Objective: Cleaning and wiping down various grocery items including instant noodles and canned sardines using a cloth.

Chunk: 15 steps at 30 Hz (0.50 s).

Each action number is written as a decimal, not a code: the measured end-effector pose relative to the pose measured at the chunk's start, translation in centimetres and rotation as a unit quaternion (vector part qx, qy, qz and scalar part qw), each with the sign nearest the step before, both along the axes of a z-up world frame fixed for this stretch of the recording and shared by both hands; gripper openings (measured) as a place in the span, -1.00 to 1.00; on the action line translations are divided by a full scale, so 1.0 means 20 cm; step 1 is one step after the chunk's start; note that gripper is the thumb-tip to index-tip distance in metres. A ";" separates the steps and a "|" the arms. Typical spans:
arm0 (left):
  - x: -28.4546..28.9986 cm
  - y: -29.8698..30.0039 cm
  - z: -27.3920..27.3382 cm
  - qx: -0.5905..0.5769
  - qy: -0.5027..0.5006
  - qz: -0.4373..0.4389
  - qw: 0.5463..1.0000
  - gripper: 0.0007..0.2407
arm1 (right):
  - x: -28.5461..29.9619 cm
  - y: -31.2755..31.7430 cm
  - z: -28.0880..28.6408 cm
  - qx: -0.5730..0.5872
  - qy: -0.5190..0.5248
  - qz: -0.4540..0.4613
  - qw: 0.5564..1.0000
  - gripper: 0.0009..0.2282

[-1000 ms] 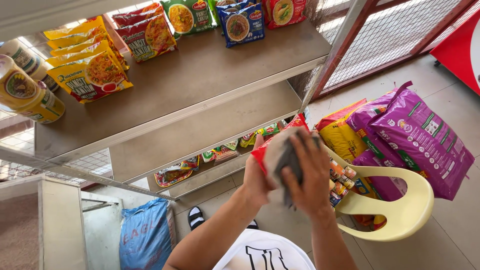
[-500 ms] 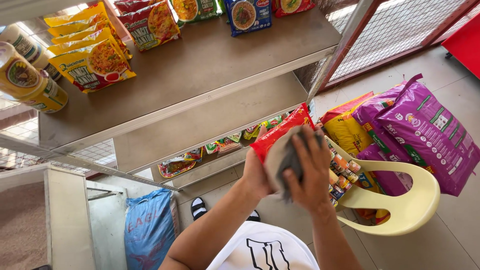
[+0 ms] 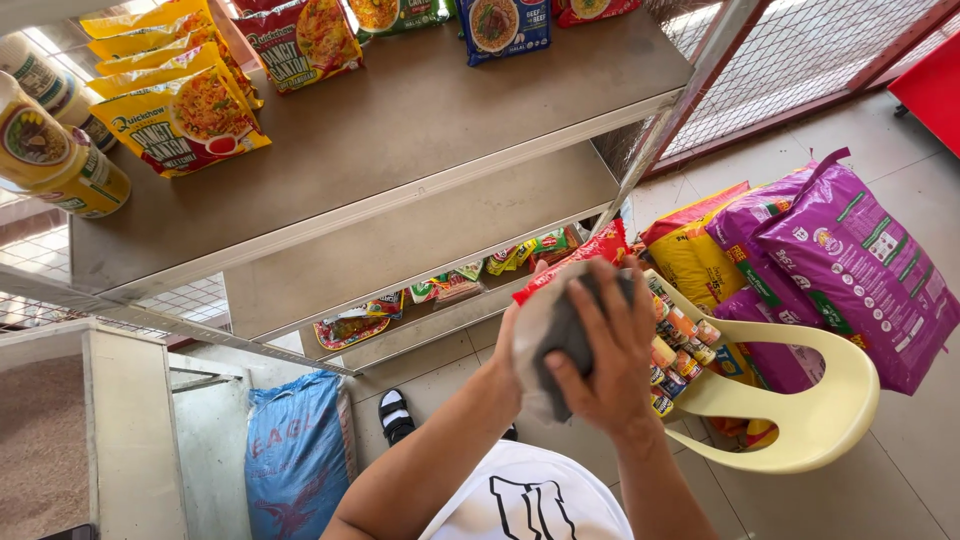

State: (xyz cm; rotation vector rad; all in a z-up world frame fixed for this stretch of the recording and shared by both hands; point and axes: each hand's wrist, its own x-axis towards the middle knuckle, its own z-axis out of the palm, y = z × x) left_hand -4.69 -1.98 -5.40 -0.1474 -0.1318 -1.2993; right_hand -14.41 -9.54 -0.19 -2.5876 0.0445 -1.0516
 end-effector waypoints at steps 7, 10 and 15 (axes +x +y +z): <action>-0.09 -0.02 0.01 0.206 -0.131 -0.019 0.969 -0.43 | 0.04 -0.18 -0.03 0.225 -0.009 -0.066 0.972 -0.45; -0.05 -0.06 -0.19 0.209 -0.155 0.026 0.965 -0.48 | 0.04 -0.05 0.03 0.135 -0.006 -0.042 0.990 -0.41; 0.11 0.03 0.01 0.017 -0.022 -0.036 0.999 -0.40 | 0.02 0.02 -0.07 0.020 -0.006 -0.024 1.000 -0.42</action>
